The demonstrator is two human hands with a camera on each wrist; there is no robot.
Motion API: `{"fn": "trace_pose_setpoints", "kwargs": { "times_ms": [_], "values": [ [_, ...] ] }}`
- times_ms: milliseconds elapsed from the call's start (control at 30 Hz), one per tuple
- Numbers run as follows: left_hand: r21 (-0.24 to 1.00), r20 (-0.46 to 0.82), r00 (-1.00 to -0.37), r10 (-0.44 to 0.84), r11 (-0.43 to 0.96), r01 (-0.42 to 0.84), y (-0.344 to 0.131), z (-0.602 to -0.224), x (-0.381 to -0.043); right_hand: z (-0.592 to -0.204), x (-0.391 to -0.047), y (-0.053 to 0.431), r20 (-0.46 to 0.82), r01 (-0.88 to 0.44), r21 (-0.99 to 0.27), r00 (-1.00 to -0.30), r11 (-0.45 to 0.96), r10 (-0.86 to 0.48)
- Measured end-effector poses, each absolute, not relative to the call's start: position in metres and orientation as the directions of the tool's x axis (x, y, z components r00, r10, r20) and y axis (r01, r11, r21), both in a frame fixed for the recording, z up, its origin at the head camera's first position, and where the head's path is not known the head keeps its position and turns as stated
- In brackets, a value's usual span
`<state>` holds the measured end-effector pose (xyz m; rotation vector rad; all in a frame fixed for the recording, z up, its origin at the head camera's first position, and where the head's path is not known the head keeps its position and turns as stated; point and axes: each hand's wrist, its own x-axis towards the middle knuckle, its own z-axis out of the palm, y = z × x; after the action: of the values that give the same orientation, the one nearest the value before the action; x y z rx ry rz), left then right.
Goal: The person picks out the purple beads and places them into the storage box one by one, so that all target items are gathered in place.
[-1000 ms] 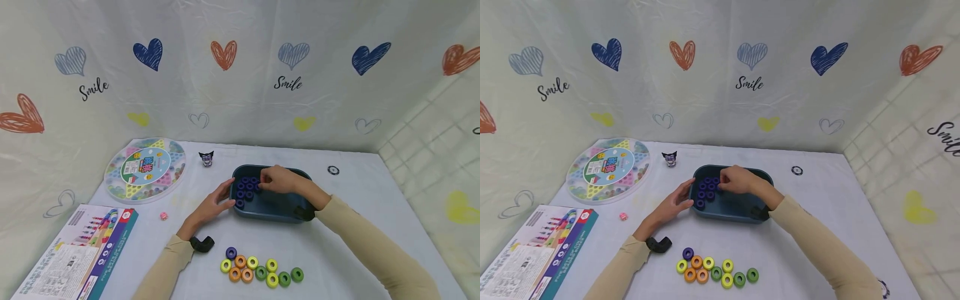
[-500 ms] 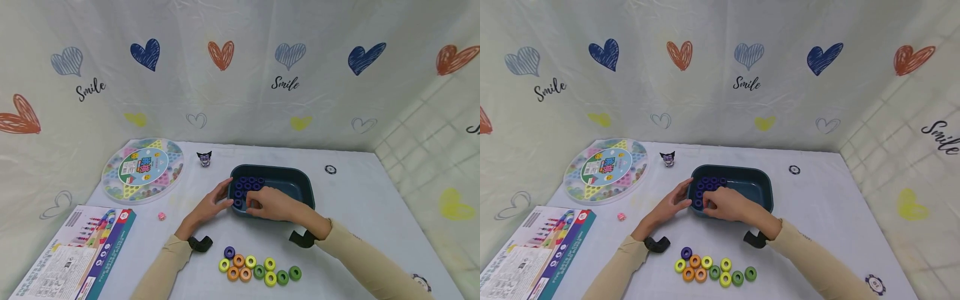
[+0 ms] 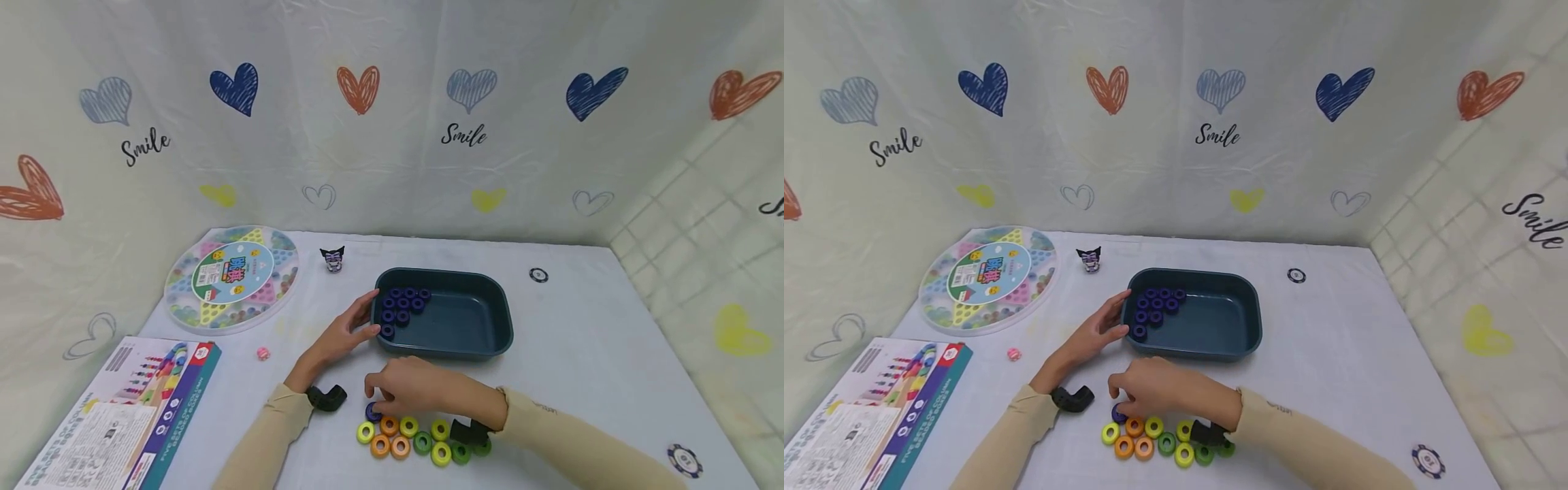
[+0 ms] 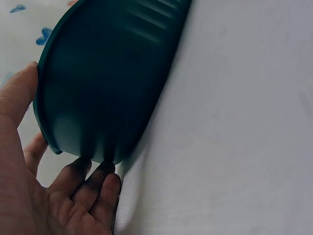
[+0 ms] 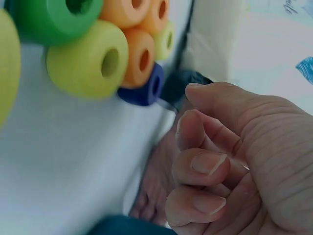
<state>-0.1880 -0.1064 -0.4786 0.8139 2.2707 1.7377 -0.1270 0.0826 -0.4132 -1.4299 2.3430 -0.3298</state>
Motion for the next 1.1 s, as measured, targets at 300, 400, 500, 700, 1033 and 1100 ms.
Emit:
{"fn": "trace_pose_setpoints", "kwargs": {
  "times_ms": [300,400,500,700,1033,1100],
  "values": [
    [0.925,0.191,-0.855,0.483,0.202,0.321,-0.106,-0.504,-0.199,-0.424,-0.124,0.079,-0.189,-0.822,-0.391,-0.368,0.414,-0.910],
    [0.927,0.193,-0.856,0.480,0.198,0.320,-0.106,-0.504,-0.199,-0.426,-0.124,0.079,-0.191,-0.816,-0.397,-0.374,0.420,-0.907],
    [0.926,0.191,-0.857,0.479,0.200,0.319,-0.106,-0.504,-0.199,-0.429,-0.125,0.079,-0.191,-0.818,-0.390,-0.377,0.422,-0.906],
    [0.928,0.185,-0.860,0.476,0.203,0.312,-0.107,-0.504,-0.198,-0.433,-0.126,0.078,-0.199,-0.815,-0.398,-0.372,0.422,-0.907],
    [0.927,0.184,-0.860,0.475,0.207,0.313,-0.107,-0.504,-0.198,-0.434,-0.134,0.087,-0.192,-0.766,-0.414,-0.455,0.492,-0.869],
    [0.927,0.183,-0.861,0.475,0.207,0.312,-0.106,-0.505,-0.198,-0.434,-0.136,0.092,-0.181,-0.752,-0.413,-0.486,0.514,-0.855]
  ]
}}
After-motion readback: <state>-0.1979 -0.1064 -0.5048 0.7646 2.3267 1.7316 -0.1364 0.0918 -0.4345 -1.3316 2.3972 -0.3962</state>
